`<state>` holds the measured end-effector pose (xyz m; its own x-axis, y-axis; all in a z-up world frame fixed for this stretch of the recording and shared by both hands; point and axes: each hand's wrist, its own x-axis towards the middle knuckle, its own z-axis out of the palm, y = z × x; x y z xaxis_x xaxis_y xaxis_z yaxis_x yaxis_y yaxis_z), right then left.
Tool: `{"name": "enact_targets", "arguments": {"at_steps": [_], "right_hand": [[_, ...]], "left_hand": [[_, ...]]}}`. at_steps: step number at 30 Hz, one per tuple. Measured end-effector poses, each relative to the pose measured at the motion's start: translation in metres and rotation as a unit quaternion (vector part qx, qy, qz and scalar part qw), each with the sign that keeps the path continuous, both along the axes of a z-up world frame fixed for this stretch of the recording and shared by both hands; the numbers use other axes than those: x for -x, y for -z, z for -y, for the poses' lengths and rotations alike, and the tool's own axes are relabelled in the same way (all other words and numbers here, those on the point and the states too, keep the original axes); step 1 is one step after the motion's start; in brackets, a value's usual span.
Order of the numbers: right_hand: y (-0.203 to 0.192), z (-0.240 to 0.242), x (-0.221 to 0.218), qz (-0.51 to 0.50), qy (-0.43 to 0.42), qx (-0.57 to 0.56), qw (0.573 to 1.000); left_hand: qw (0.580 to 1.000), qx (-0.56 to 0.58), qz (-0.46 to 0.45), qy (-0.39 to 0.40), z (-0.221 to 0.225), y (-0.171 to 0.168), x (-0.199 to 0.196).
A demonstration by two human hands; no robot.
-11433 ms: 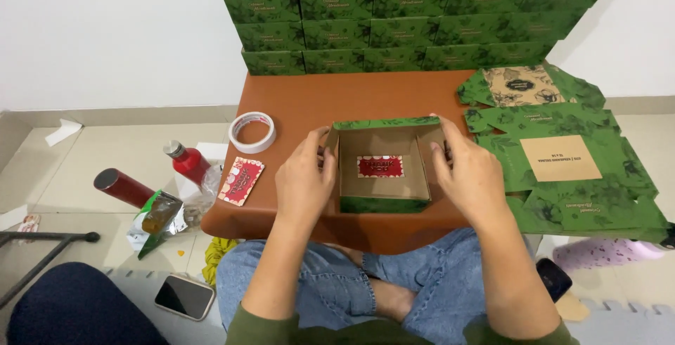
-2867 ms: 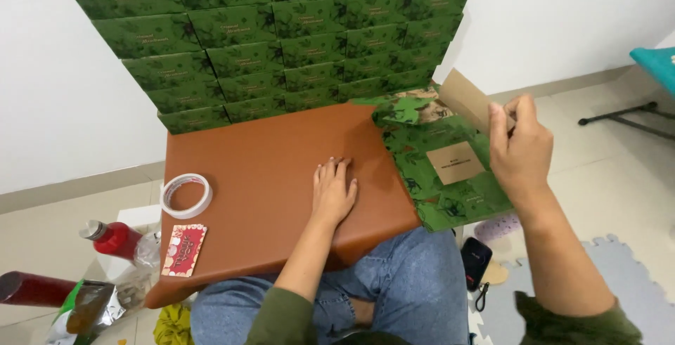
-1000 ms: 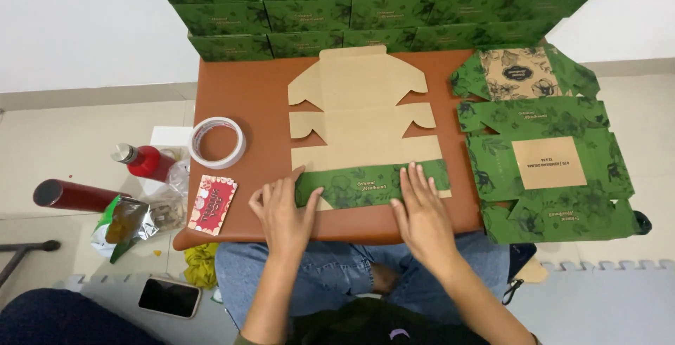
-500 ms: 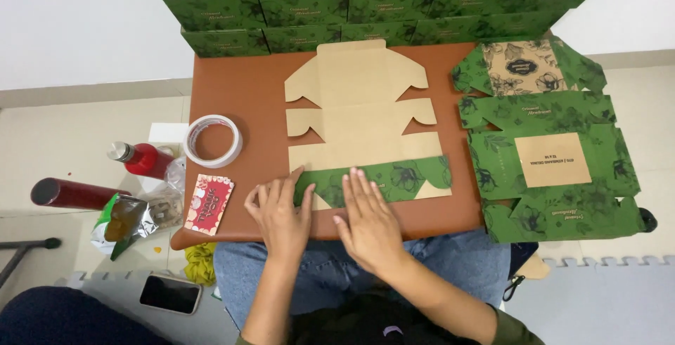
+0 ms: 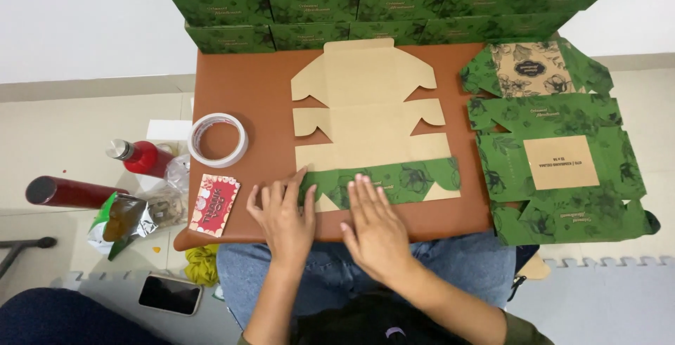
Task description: Folding flat cardboard templates into boxes and stacking them on a pile.
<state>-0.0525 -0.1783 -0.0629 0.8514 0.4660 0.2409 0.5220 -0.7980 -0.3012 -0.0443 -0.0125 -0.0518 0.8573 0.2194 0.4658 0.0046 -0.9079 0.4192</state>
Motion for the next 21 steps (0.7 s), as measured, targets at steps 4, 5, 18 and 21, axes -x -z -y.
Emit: {"name": "enact_targets", "arguments": {"at_steps": [4, 5, 18, 21], "right_hand": [[-0.004, -0.032, 0.000, 0.016, -0.053, -0.049, 0.997], [-0.005, -0.032, 0.000, 0.016, -0.065, -0.060, 0.996], [-0.011, 0.092, -0.020, -0.005, 0.086, 0.041, 0.995], [-0.010, 0.104, -0.008, -0.009, 0.051, 0.064, 0.997]], "left_hand": [[1.000, 0.013, 0.004, 0.010, -0.002, 0.003, 0.002], [1.000, 0.017, 0.003, 0.008, -0.002, 0.003, 0.002], [0.998, 0.043, 0.004, 0.053, -0.002, 0.000, 0.004], [0.996, 0.035, 0.002, 0.078, -0.004, -0.007, 0.021]]}}
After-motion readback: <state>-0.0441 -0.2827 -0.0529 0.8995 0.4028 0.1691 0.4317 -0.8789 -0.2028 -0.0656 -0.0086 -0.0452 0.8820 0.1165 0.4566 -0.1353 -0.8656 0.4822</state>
